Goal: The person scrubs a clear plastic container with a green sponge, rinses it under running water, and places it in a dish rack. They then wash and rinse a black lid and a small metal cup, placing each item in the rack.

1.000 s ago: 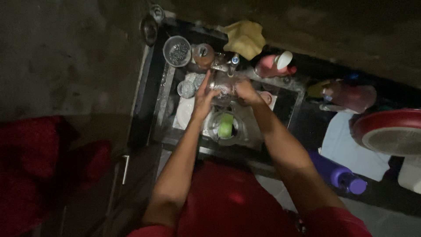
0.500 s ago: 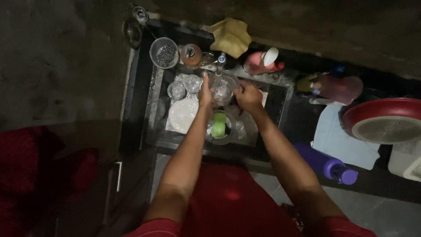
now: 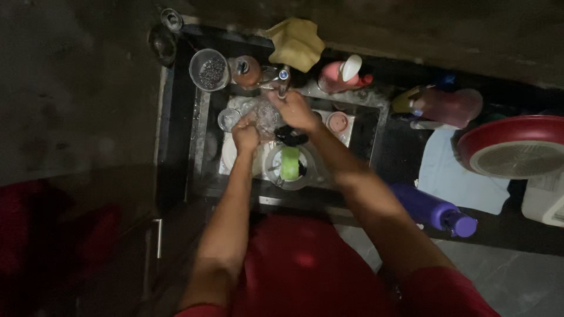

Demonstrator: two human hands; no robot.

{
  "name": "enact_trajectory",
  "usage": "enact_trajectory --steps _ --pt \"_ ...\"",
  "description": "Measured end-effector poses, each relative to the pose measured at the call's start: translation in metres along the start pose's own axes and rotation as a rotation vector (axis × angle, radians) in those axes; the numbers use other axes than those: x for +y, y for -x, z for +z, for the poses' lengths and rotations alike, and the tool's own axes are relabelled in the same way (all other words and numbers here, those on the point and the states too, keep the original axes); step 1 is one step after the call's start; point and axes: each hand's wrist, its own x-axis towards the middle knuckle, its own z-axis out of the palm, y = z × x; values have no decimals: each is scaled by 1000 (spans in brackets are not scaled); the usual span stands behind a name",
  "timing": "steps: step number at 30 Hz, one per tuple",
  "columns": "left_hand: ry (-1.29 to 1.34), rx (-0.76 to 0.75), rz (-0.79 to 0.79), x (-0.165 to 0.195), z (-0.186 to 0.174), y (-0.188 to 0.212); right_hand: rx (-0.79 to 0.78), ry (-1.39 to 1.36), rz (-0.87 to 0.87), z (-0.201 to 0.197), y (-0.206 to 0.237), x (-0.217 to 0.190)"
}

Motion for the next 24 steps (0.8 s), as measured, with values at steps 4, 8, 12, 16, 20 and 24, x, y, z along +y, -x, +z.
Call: enact_trajectory --steps 4,8,12,16,20,24 --pt "12 99 -177 9 -14 1 -111 -11 3 1 -8 -4" --pt "-171 19 -104 28 -28 4 -136 175 -30 -13 -3 10" --pt "109 -46 -189 31 -29 10 10 167 210 -11 11 23" --pt "792 -92 -518 18 -21 23 73 164 296 6 33 16" --pt "834 -323 -457 4 -19 27 284 318 79 7 53 9" --pt "586 -302 -470 -6 -17 17 -29 -12 53 3 50 18"
